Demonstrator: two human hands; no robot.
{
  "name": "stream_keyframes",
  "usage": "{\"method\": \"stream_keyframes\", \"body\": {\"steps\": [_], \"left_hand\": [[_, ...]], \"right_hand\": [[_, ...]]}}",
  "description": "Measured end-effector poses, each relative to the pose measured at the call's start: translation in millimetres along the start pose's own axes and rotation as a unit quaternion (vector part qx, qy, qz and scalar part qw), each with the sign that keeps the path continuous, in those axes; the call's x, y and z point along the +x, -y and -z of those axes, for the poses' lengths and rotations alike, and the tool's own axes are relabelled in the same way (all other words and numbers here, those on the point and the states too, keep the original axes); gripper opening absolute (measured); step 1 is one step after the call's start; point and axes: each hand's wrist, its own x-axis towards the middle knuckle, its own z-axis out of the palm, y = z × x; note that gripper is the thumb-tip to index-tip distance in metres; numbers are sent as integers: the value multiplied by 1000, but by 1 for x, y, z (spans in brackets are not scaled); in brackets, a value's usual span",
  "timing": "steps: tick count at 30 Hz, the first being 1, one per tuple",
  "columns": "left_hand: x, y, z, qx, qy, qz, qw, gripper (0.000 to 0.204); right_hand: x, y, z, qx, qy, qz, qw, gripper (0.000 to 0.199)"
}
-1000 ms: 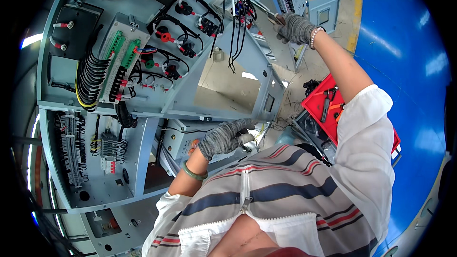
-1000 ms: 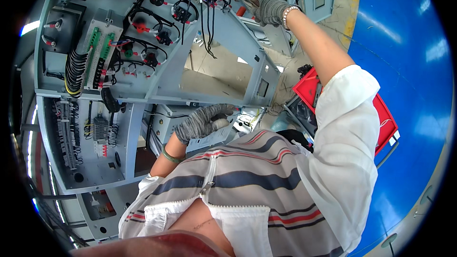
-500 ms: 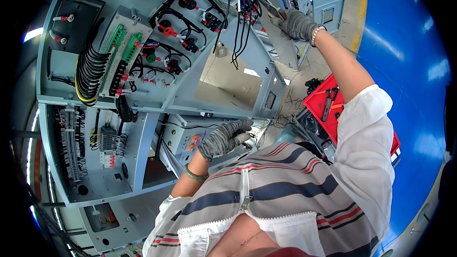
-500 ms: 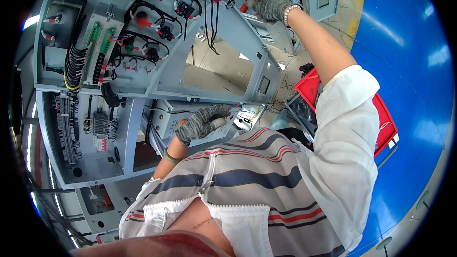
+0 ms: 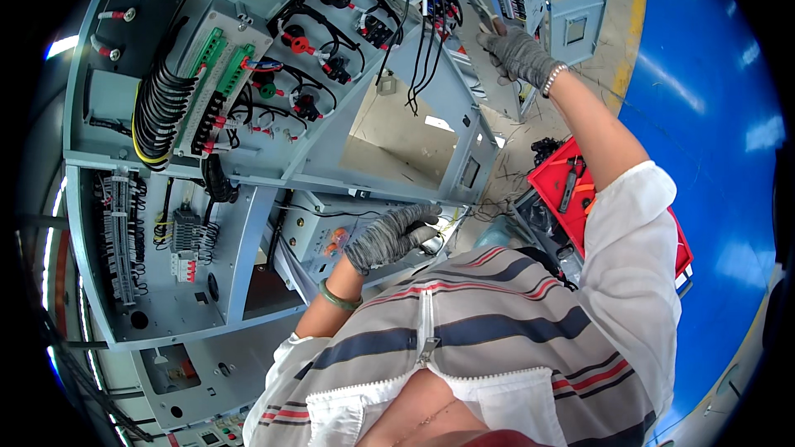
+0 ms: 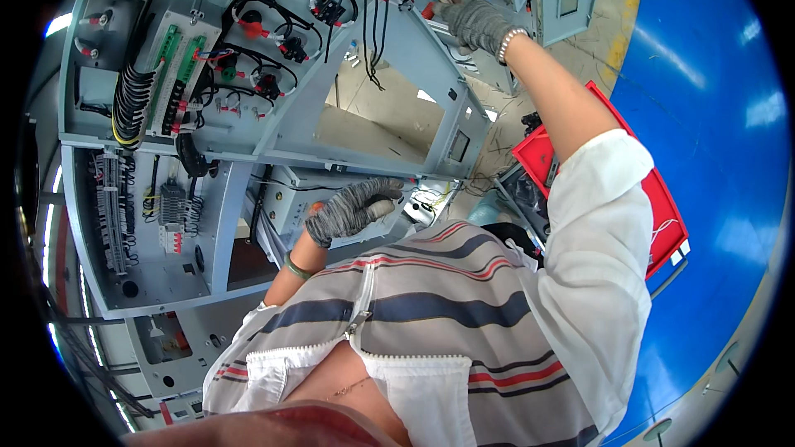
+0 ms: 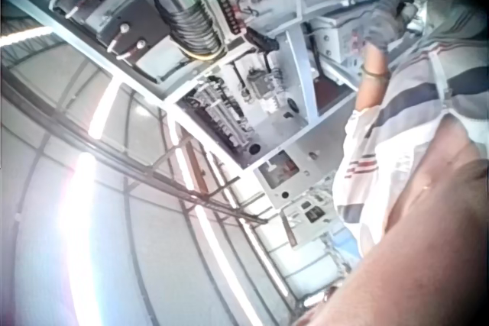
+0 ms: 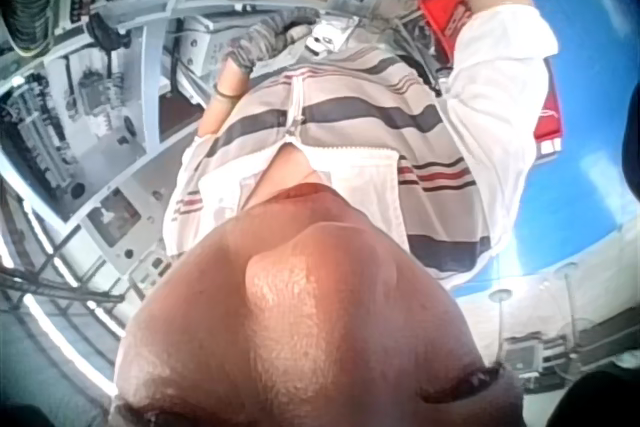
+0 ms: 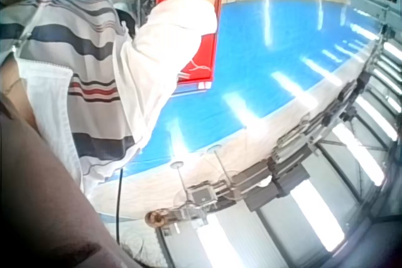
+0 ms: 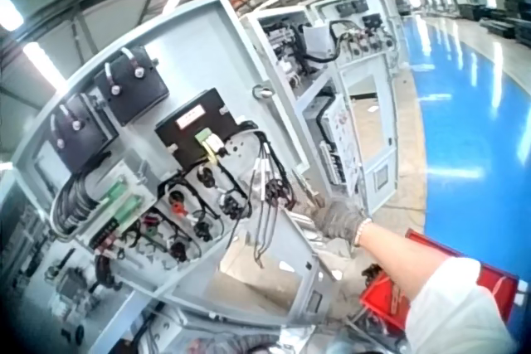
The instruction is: The person works inside an open electrical control cabinet, using a screwdriver to tighten connections on terminal blocks and adjusting wiring. They reach for tools from a red tray and continue securing components within the panel.
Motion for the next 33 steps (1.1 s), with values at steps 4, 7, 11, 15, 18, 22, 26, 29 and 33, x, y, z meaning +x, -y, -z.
{"method": "stream_keyframes", "body": {"steps": [4, 7, 11, 15, 18, 22, 26, 29, 33], "left_hand": [[-11, -32, 1, 3, -13, 59, 998, 37], [-14, -20, -2, 41, -50, 10, 998, 39], [-16, -6, 5, -20, -94, 1, 995, 39], [-41, 3, 0, -54, -205, 3, 977, 39], [-52, 17, -4, -77, -210, 41, 974, 39], [-43, 50, -27, 9, -198, -13, 980, 34], [-52, 49, -71, -179, -122, 56, 975, 28], [-41, 78, -100, -88, -26, 6, 996, 28], [-24, 108, -110, -86, 95, 152, 980, 30]], "right_hand": [[45, -76, 17, -41, -10, 156, 987, 57], [41, -174, 18, 220, 90, 191, 952, 57], [-9, -296, 32, 54, 23, -154, 986, 29], [-54, -396, 21, -32, 121, -260, 958, 34], [-105, -420, 1, -102, 123, -285, 945, 39], [-158, -440, -8, -178, 103, -252, 946, 46], [-176, -440, -30, -274, 91, -238, 927, 52], [-183, -452, -45, -259, 21, -323, 910, 57], [-189, -490, -68, -198, -59, -421, 883, 64]]}}
